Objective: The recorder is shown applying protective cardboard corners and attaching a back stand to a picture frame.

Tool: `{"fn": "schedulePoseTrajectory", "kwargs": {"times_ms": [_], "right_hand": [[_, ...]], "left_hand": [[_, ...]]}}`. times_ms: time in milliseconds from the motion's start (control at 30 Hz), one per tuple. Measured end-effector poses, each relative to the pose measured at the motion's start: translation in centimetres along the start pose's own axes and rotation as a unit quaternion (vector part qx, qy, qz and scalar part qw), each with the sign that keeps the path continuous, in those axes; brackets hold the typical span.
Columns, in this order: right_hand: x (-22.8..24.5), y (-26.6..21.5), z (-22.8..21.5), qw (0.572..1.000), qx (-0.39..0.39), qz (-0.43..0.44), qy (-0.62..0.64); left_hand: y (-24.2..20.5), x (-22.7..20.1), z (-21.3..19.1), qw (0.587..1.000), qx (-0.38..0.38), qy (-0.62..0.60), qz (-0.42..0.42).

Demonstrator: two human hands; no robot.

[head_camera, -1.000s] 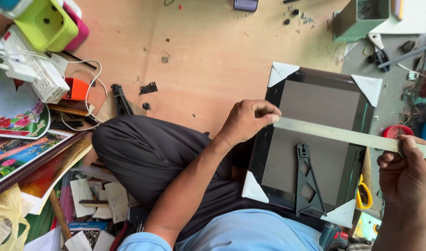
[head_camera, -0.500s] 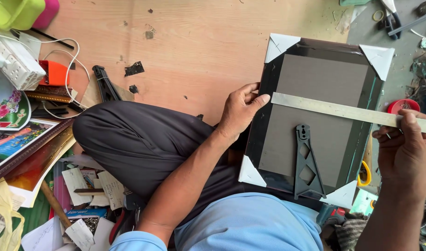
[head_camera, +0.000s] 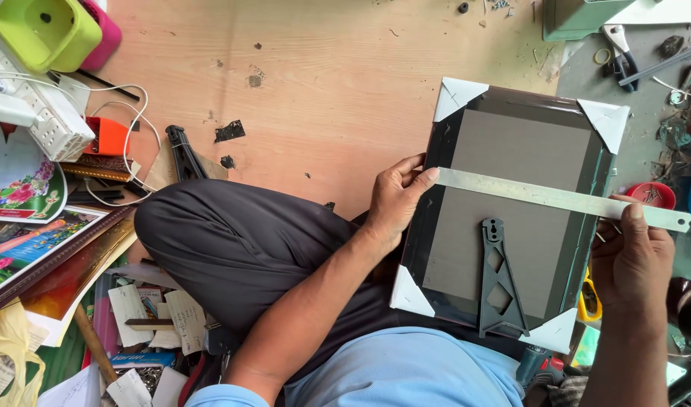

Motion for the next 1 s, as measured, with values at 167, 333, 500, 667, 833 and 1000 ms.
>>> {"fn": "schedulePoseTrajectory", "kwargs": {"times_ms": [167, 333, 500, 667, 833, 1000], "right_hand": [[0.8, -0.7, 2.3, 0.999, -0.033, -0.007, -0.029], [-0.7, 0.6, -2.0, 1.000, 0.001, -0.017, 0.009], [2.5, -2.4, 0.2, 0.999, -0.033, -0.010, -0.032], [4.2, -4.8, -3.1, 0.979, -0.069, -0.103, -0.160], [8.6, -11.9, 3.1, 0.760, 0.003, -0.356, -0.543], [6.4, -15.8, 8.8, 0.738, 0.072, -0.257, -0.620]], "left_hand": [[0.8, 2.0, 0.3, 0.998, -0.051, 0.001, 0.042], [0.3, -0.6, 1.6, 0.997, -0.056, 0.017, 0.046], [0.2, -0.5, 1.3, 0.992, -0.045, 0.044, 0.108], [-3.2, -3.2, 0.1, 0.956, -0.089, 0.192, 0.206], [-11.4, -6.4, 4.6, 0.708, 0.080, 0.449, 0.539], [-16.2, -2.7, 7.7, 0.681, 0.292, 0.468, 0.482]]}}
Point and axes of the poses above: each hand's wrist, its own y-axis towards the middle knuckle, its own z-axis out of the palm, x = y × z, the point moved 10 cm from there along y, towards the middle knuckle, and after that the axes turned 15 degrees about -x, right-handed, at the moved point
